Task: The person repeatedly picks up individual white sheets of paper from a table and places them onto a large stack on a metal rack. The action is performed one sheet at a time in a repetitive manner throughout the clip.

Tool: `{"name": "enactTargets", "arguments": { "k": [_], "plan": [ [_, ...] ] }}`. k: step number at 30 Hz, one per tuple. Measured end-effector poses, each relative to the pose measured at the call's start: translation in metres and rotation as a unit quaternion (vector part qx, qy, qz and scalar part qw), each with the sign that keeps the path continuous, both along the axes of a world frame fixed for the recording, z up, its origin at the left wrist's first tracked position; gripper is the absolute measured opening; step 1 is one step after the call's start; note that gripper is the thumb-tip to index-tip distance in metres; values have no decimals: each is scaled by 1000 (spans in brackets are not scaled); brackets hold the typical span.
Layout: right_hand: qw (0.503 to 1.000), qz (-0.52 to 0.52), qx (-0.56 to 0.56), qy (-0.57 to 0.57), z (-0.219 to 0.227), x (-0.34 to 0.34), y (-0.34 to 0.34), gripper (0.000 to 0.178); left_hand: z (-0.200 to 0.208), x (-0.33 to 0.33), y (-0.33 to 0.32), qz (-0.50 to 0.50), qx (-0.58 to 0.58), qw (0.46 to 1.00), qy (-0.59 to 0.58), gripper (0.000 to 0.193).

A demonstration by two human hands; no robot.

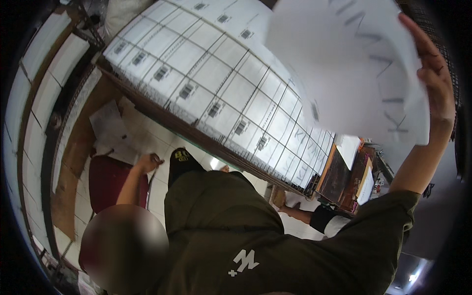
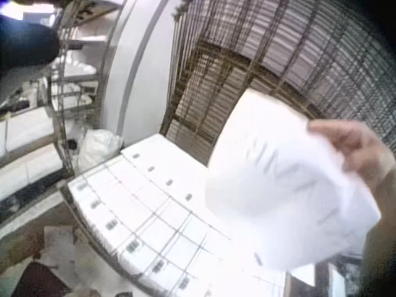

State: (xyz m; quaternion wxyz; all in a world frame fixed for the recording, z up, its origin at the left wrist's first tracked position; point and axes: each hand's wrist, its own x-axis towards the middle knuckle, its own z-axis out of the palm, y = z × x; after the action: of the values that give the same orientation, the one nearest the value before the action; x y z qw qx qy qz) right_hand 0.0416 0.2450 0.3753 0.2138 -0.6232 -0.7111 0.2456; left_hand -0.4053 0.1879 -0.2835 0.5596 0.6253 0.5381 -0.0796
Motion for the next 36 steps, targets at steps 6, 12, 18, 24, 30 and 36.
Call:
{"name": "enactTargets", "arguments": {
  "k": [6, 12, 18, 24, 30, 36],
  "plan": [
    [968, -147, 177, 96, -44, 105, -8, 69, 77, 13, -23, -29, 42, 996, 78, 50],
    [853, -209, 174, 446, -202, 222, -82, 71, 127, 51, -74, 11, 48, 989, 141, 46],
    [819, -284, 157, 473, -384, 287, -68, 65, 120, 19, -173, 75, 18, 989, 129, 39],
    [832, -338, 109, 426, -429, 309, -46, 66, 166, 9, -263, 20, 70, 983, 167, 45],
    [838, -344, 58, 419, -413, 324, -41, 66, 245, 74, -288, 215, -32, 959, 184, 48],
    [874, -294, 76, 378, -418, 334, -31, 65, 252, 71, -288, 203, -13, 954, 221, 47]
  ]
}}
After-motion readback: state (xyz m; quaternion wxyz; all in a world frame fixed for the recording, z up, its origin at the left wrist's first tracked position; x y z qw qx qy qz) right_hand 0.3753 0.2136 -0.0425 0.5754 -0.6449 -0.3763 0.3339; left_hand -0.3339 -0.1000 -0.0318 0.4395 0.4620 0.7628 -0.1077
